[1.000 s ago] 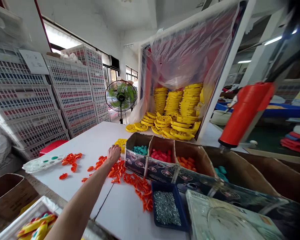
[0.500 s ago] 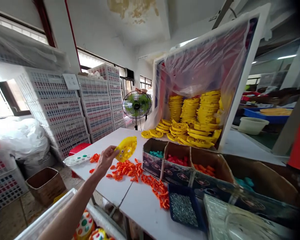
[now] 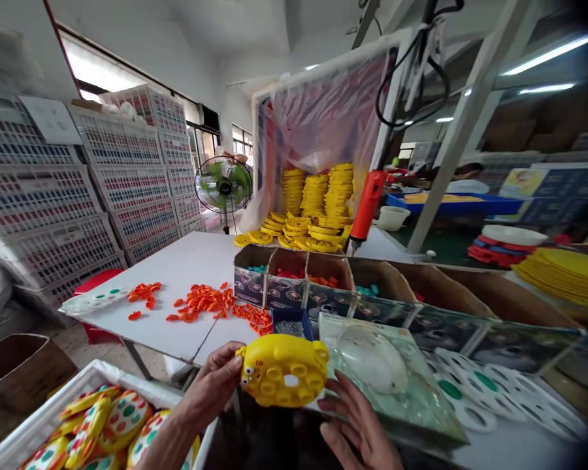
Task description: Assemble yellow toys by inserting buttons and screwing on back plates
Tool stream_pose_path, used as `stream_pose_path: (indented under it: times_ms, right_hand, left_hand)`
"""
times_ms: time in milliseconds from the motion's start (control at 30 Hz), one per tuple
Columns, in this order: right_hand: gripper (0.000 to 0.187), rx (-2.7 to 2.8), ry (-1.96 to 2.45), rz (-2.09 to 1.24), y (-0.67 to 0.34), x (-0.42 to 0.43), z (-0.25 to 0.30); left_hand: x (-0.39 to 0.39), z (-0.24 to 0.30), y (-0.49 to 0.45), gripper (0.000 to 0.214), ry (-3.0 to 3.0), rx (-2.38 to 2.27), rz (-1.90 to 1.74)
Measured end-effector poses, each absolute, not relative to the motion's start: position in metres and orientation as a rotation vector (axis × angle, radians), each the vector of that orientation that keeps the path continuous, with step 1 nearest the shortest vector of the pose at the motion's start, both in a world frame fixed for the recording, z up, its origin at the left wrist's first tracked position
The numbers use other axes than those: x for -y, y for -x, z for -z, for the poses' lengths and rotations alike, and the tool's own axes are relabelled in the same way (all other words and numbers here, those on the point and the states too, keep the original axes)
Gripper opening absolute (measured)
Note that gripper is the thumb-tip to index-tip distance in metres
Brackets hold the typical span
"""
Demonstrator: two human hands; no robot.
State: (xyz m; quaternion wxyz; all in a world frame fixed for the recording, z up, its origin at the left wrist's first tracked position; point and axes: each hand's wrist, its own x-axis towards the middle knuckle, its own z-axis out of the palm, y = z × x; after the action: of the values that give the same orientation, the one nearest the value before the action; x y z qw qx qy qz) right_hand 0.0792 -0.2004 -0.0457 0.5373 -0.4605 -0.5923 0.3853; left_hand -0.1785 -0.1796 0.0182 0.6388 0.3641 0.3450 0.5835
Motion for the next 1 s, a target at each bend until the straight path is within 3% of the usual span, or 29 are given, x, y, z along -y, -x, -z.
stream_pose_path:
  times_ms: [133,333,500,667,833,933,1000]
  right_hand:
    - [0.069,1.385,1.218,-0.988,-0.100,0.207,0.036]
    - [0.050,1.478,1.264,-1.009,-0.119,0.218,0.034]
    - [0.052,1.253,1.309,-0.923,-0.111,0.239,0.041]
    - [0.045,1.028,1.231,-1.175,-0.105,0.258,0.035]
    - [0.054,0.898,1.146,-1.369,-0.127,0.287,0.052]
    - [0.049,0.880,1.578,-1.160,-0.185,0.328,0.093]
    - [0.049,0.854,1.992,-0.738,-0.241,0.367,0.122]
  left_hand:
    - [0.180,-0.005,0.167,0.028,-0.783,-0.731,-1.240]
    - [0.177,0.004,0.146,0.030,-0.743,-0.699,-1.184]
    - [0.187,0.021,0.122,0.062,-0.694,-0.716,-1.149]
    - [0.210,0.036,0.093,0.086,-0.572,-0.781,-1.050]
    - [0.220,0.033,0.065,0.081,-0.486,-0.983,-0.922]
    - [0.221,0.039,0.054,0.078,-0.516,-1.037,-0.784]
    - [0.223,0.045,0.050,0.071,-0.566,-1.055,-0.742]
